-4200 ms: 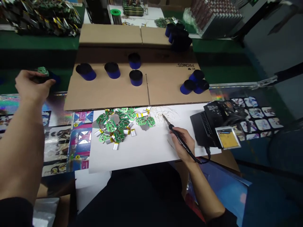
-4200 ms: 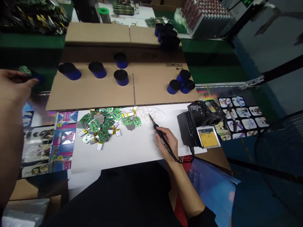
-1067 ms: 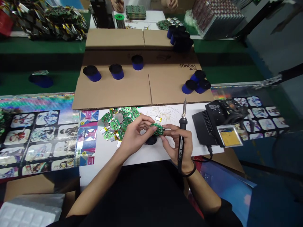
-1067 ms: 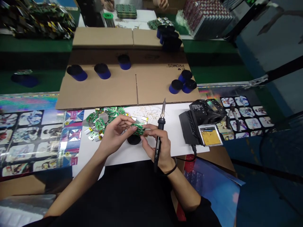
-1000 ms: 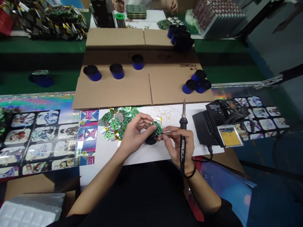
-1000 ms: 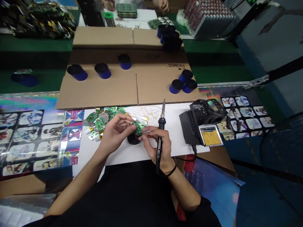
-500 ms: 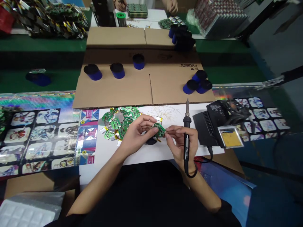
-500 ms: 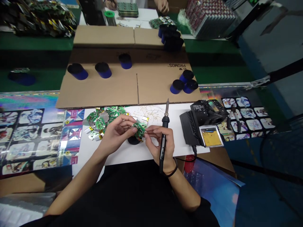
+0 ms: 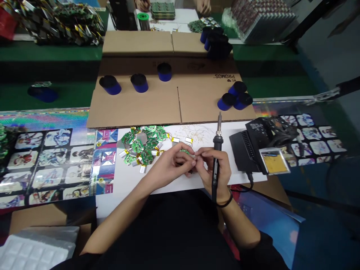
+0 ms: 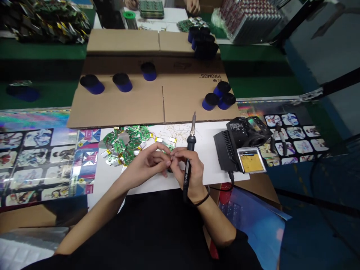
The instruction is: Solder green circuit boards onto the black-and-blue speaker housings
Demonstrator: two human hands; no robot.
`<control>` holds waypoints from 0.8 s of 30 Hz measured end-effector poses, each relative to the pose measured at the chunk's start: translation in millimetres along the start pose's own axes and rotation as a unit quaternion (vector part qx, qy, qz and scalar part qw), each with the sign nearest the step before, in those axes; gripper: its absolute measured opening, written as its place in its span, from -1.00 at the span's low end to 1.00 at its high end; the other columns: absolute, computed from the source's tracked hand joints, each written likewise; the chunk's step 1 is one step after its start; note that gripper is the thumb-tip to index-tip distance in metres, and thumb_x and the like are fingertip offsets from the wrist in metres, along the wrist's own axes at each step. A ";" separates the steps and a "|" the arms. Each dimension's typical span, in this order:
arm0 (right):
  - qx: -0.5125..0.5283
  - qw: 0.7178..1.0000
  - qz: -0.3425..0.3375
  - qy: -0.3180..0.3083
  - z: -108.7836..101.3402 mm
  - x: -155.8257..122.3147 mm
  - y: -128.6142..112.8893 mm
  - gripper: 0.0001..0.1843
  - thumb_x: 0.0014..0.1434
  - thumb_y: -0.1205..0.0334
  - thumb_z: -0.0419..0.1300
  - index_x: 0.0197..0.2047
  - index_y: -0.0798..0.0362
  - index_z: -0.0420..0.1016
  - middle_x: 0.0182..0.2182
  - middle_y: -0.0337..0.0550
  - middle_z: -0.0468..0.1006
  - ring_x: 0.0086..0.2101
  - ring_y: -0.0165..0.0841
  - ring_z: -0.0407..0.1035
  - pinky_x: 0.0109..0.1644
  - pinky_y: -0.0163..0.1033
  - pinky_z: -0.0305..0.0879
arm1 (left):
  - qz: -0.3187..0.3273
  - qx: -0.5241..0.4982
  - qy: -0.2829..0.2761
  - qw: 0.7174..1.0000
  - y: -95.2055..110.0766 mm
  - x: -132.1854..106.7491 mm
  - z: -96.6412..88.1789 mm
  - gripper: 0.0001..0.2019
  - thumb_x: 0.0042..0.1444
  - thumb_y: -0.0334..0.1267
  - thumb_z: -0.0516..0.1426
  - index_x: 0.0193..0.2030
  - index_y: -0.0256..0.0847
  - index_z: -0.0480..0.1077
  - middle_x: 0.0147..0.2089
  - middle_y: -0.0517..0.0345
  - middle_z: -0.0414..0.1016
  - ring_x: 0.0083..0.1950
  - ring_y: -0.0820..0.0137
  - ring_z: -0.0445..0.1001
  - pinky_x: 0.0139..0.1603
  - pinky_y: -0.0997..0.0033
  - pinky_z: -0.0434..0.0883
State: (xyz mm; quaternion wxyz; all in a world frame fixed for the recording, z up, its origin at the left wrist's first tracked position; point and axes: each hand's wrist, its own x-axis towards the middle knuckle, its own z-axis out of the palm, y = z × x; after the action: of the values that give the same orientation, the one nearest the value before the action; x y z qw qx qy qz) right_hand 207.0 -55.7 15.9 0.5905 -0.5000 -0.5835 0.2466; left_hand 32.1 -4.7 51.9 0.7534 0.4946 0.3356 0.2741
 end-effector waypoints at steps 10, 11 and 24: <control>-0.208 0.953 -0.094 -0.200 -40.9 -10.7 16.4 -0.57 0.25 0.39 0.35 0.12 -0.07 0.37 0.18 0.10 0.62 0.14 -0.01 0.54 0.16 0.20 0.52 | 0.214 0.325 0.130 0.912 -1.6 -31.1 -19.6 -0.96 0.38 -0.37 0.25 -0.12 -0.16 0.52 -0.24 0.19 0.58 -0.29 0.49 0.47 -0.29 0.48 0.40; -0.220 0.940 -0.087 -0.244 -44.9 -11.8 14.0 -0.58 0.26 0.37 0.35 0.11 -0.07 0.36 0.24 0.11 0.60 0.21 0.02 0.50 0.20 0.23 0.47 | 0.224 0.338 0.141 0.903 -6.9 -34.1 -21.4 -0.95 0.38 -0.38 0.25 -0.10 -0.16 0.52 -0.21 0.18 0.58 -0.27 0.48 0.45 -0.28 0.47 0.40; -0.180 0.953 -0.075 -0.232 -49.9 -15.2 33.1 -0.54 0.25 0.37 0.38 0.10 -0.11 0.31 -0.04 -0.08 0.68 0.03 -0.09 0.62 0.18 0.15 0.42 | 0.153 0.330 0.206 0.909 -46.2 -26.7 -15.3 -0.90 0.41 -0.20 0.26 -0.09 -0.14 0.58 -0.07 0.07 0.56 -0.23 0.41 0.46 -0.20 0.41 0.42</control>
State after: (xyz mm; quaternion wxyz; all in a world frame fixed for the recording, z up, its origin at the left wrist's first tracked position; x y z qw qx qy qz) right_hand 260.3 -71.6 -10.9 0.3561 -0.4813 -0.7751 0.2017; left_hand 7.4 -32.7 10.9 0.4104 0.6926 0.4750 0.3554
